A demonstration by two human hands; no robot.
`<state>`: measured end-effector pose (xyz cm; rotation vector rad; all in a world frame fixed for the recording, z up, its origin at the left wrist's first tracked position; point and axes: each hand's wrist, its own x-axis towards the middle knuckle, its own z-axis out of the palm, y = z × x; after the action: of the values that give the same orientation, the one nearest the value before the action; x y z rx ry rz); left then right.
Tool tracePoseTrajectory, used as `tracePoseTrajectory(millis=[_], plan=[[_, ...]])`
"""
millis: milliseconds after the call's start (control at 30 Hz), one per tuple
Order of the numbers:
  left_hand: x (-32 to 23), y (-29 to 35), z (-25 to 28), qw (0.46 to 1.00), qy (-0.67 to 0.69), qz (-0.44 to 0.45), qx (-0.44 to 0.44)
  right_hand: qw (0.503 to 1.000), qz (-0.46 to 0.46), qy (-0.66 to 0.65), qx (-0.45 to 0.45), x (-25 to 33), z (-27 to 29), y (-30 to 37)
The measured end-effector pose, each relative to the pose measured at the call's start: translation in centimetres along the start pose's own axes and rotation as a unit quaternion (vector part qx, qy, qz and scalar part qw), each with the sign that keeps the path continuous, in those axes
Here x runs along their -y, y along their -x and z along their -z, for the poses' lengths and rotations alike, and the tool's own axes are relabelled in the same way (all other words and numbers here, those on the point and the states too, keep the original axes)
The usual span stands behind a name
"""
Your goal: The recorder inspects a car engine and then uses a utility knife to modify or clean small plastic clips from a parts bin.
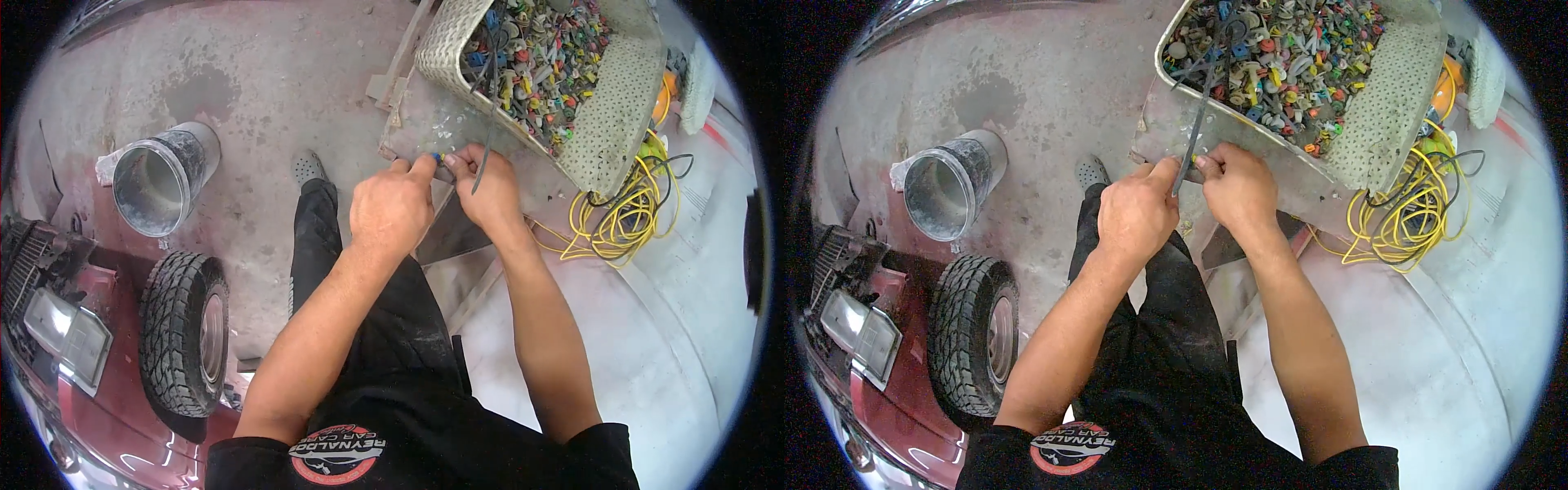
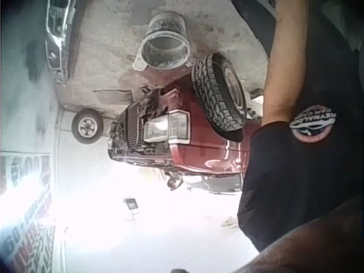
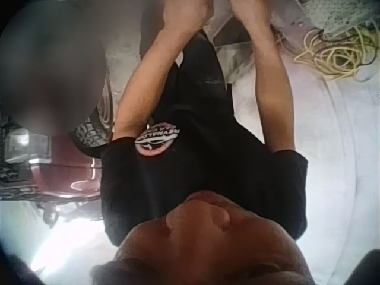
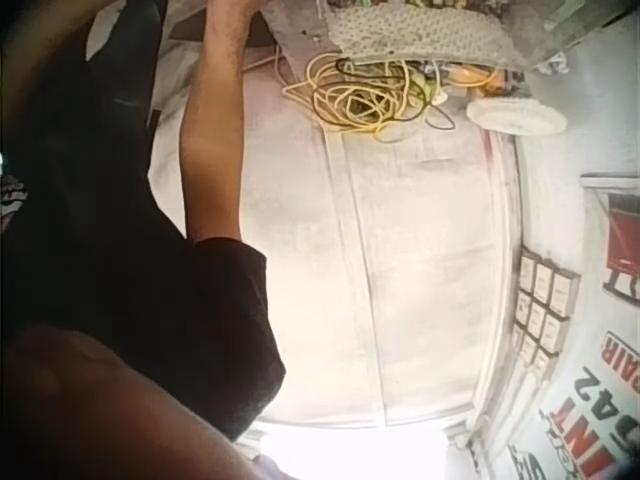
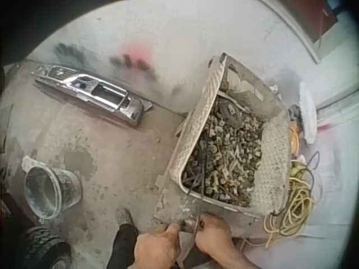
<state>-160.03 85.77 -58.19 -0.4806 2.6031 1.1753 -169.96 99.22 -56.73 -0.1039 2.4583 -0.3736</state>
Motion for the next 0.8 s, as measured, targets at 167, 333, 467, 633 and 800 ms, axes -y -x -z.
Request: tracePoseTrajectory(millis=[167, 333, 467, 633, 800], plan=[[0.1, 0.2, -0.2, 1.000, 0.020, 0.010, 0.008, 1.000, 0.013, 0.013, -0.013, -0.3, -0.5, -0.1], [0.1, 0.3, -0.4, 1.000, 0.011, 0.005, -0.007, 1.000, -0.001, 0.005, -0.004, -0.3, -0.4, -0.1], [0.0, 0.7, -0.6, 1.000, 0.000, 0.009, -0.022, 1.000, 0.002, 0.001, -0.002, -0.5, -0.5, -0.3], [0.1, 1.3, -1.2, 1.000, -0.005, 0.012, -0.023, 0.999, 0.041, -0.009, -0.030, -0.7, -0.4, -0.3], [0.2, 1.5, -1.0, 0.996, 0.022, 0.018, -0.083, 1.000, -0.002, -0.015, 0.013, -0.4, 0.3, -0.3]])
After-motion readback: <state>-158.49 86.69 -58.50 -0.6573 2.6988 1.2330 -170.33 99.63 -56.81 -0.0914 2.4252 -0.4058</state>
